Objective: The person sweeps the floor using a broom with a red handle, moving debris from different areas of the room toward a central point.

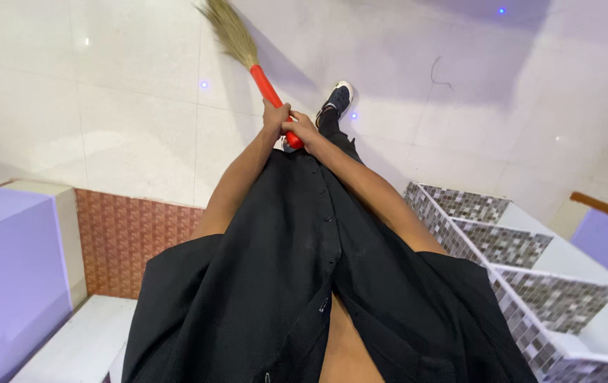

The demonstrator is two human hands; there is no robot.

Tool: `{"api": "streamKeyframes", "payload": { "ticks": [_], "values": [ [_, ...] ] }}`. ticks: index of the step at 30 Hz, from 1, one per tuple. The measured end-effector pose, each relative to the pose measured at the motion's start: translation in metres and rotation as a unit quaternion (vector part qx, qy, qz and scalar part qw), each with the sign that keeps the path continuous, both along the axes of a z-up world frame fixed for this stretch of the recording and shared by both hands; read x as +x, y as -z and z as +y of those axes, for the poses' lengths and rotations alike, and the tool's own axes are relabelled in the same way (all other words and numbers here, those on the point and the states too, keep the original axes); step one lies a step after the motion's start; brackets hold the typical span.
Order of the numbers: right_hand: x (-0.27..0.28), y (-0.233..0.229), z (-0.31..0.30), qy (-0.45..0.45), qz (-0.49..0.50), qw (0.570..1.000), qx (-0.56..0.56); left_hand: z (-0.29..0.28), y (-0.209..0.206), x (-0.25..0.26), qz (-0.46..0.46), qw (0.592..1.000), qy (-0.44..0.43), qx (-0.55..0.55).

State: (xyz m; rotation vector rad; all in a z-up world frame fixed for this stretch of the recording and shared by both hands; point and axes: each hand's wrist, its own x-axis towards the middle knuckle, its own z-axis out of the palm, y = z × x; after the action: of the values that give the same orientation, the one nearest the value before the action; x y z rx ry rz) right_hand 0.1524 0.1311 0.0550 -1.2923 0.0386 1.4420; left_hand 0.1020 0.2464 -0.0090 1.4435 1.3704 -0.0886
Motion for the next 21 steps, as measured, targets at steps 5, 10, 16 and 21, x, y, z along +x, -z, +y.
{"api": "streamKeyframes", "payload": {
  "ticks": [5,10,16,21],
  "values": [
    [0.037,0.011,-0.012,0.017,0.007,0.999,-0.036,-0.009,-0.001,0.046,0.047,0.997,0.042,-0.042],
    [0.082,0.006,-0.040,0.142,0.027,0.986,-0.088,-0.037,0.000,0.127,0.008,0.988,0.120,-0.097],
    [0.117,-0.030,-0.061,0.319,-0.038,0.940,-0.119,-0.079,0.009,0.197,-0.065,0.944,0.221,-0.236],
    [0.136,-0.055,-0.074,0.355,-0.088,0.927,-0.079,-0.093,-0.001,0.228,-0.177,0.906,0.330,-0.196]
  ]
}}
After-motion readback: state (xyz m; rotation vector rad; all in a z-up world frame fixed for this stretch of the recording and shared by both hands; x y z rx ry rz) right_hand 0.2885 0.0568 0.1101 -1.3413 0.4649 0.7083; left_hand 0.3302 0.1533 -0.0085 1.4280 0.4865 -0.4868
